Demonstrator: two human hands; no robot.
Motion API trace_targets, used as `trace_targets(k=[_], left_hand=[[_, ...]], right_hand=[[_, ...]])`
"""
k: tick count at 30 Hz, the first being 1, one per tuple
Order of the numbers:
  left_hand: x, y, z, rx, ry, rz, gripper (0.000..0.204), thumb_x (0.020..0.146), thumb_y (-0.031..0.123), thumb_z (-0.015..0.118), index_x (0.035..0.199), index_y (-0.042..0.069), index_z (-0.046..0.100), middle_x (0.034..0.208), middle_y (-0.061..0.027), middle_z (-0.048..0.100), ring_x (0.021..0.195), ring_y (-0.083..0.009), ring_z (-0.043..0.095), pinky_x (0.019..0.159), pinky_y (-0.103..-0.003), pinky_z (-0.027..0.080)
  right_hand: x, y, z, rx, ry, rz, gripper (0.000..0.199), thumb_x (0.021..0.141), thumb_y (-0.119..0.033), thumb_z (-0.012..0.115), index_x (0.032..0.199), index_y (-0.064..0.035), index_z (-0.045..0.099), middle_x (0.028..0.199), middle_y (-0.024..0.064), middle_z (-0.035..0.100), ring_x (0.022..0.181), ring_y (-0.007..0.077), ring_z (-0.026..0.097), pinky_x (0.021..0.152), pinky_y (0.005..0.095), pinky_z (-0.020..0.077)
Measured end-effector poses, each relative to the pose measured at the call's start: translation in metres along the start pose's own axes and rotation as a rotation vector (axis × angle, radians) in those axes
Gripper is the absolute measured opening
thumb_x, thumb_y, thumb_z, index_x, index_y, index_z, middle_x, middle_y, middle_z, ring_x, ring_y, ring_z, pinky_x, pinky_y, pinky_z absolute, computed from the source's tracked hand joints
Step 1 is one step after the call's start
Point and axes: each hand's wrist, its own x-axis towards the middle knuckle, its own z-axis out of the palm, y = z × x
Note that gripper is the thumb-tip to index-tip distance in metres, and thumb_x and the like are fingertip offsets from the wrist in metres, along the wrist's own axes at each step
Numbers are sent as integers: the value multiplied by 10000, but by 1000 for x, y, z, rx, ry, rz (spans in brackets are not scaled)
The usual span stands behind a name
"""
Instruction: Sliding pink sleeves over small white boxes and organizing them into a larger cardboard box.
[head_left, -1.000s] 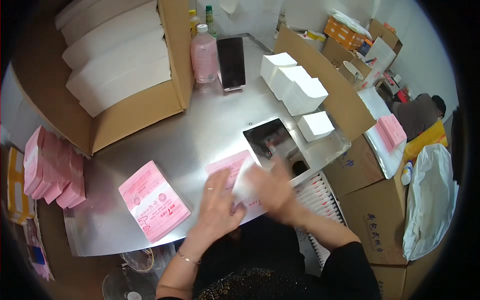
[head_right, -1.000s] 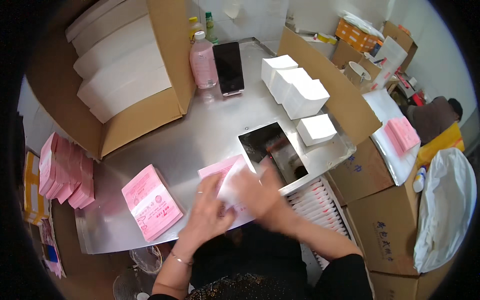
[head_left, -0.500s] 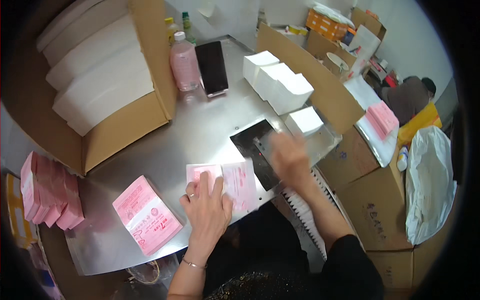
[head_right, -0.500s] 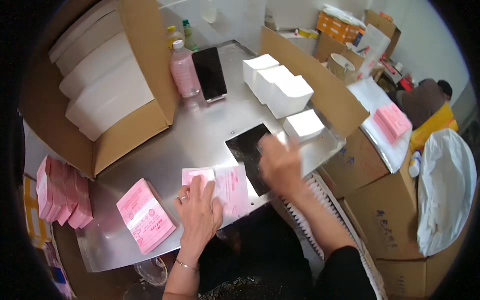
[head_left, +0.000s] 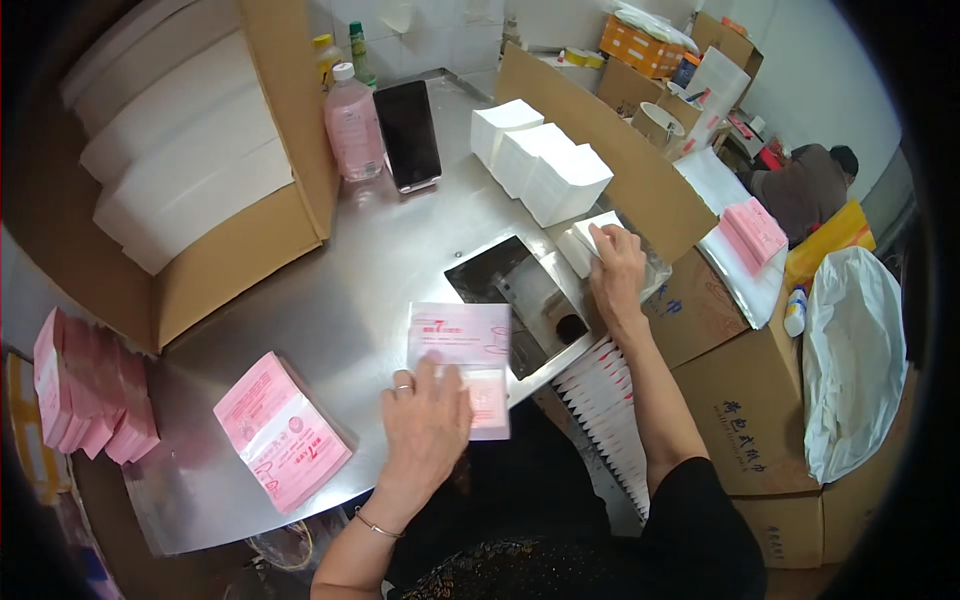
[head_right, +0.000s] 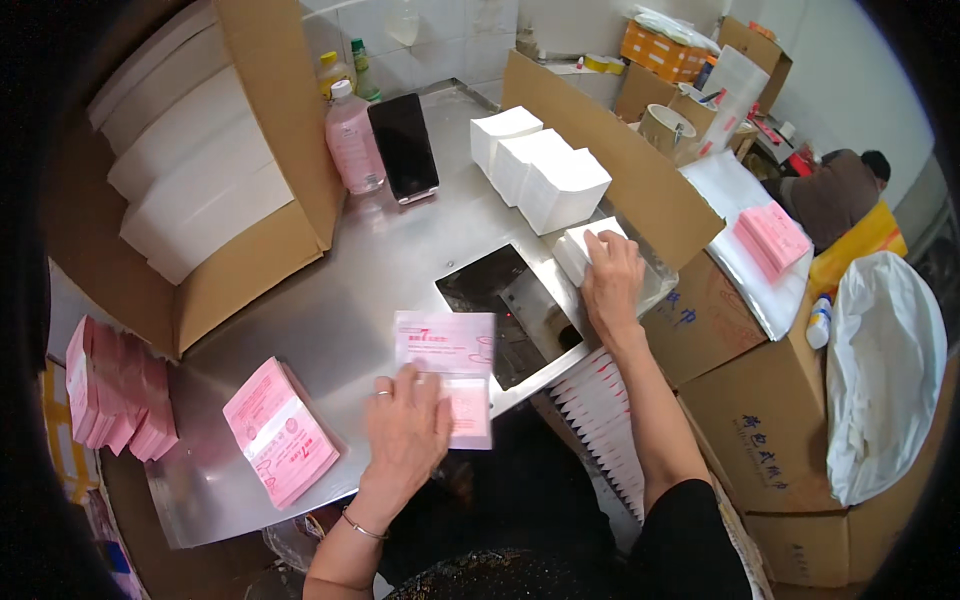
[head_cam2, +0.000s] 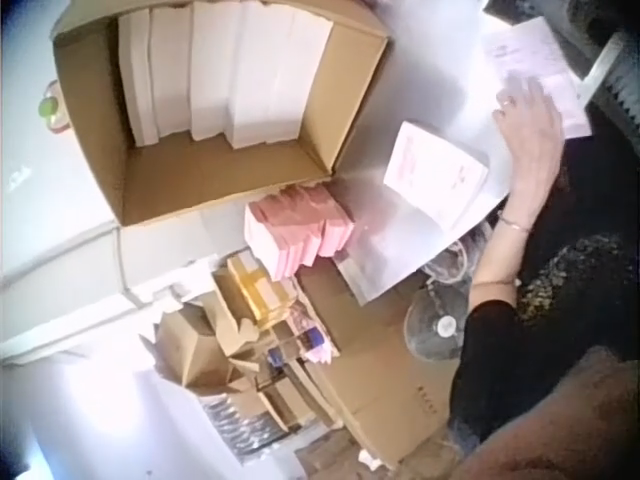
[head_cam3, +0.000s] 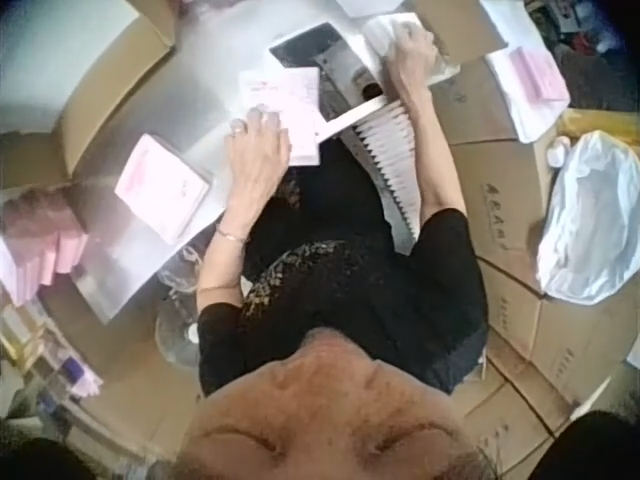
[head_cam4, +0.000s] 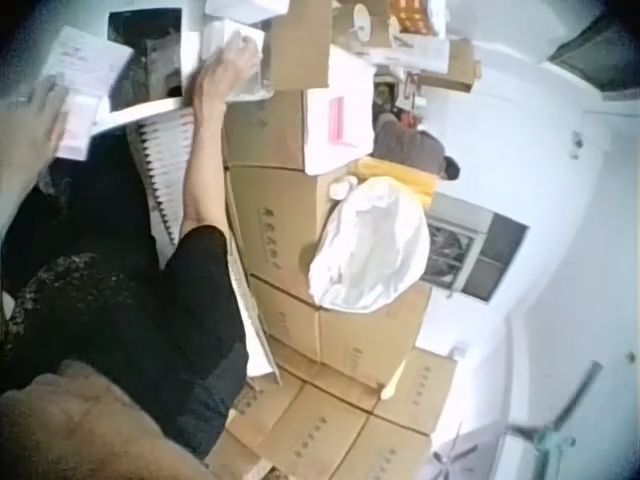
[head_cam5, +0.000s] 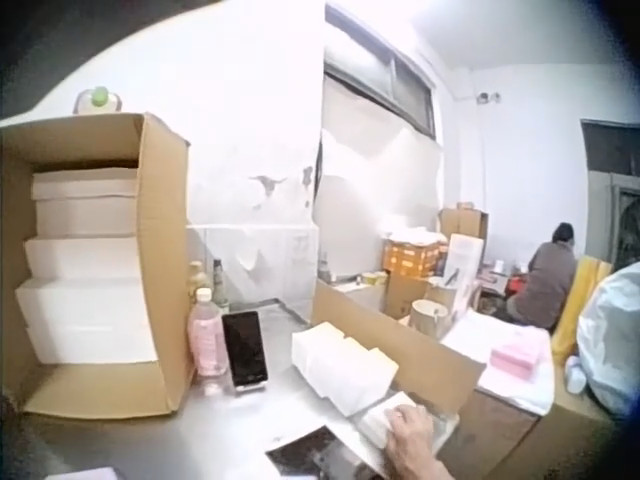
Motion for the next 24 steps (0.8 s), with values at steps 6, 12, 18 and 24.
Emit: trace_targets(k=[6, 12, 18, 24], left_hand=[[-10, -9, -13, -194, -4, -74, 581, 723, 264, 732, 1256, 62, 617, 966, -145, 527, 900, -312, 521, 760, -423, 417], [-8, 9, -6, -186, 77, -57, 796, 801, 180, 710, 1515, 39, 388, 971, -153, 517, 903, -322, 522, 772, -435, 426], [-55, -8, -61, -121, 127, -86, 525, 799, 90, 710, 1311, 45, 600, 1069, -134, 561, 984, -305, 537, 864, -465, 396], [-87, -57, -61, 472, 285, -548, 396, 878, 218, 612, 1250, 82, 629, 1359, -221, 489, 1292, -420, 421, 1070, -547, 286]], right_hand=[[-75, -130, -61, 595, -302, -529, 473, 799, -53, 673, 1255, 45, 592, 1195, 229, 604, 1113, 428, 603, 1006, 579, 465], [-55, -151, -6, 307, -402, -530, 354, 855, -188, 593, 1156, 0, 611, 1027, 178, 607, 981, 356, 619, 1058, 701, 325], [-32, -93, 39, 427, -553, -70, 257, 903, -123, 530, 1115, -7, 620, 1059, 225, 681, 1031, 376, 653, 1007, 525, 463], [-26, -89, -7, 227, -577, -84, 184, 877, -128, 599, 984, -4, 683, 764, 173, 679, 732, 392, 675, 666, 510, 511]])
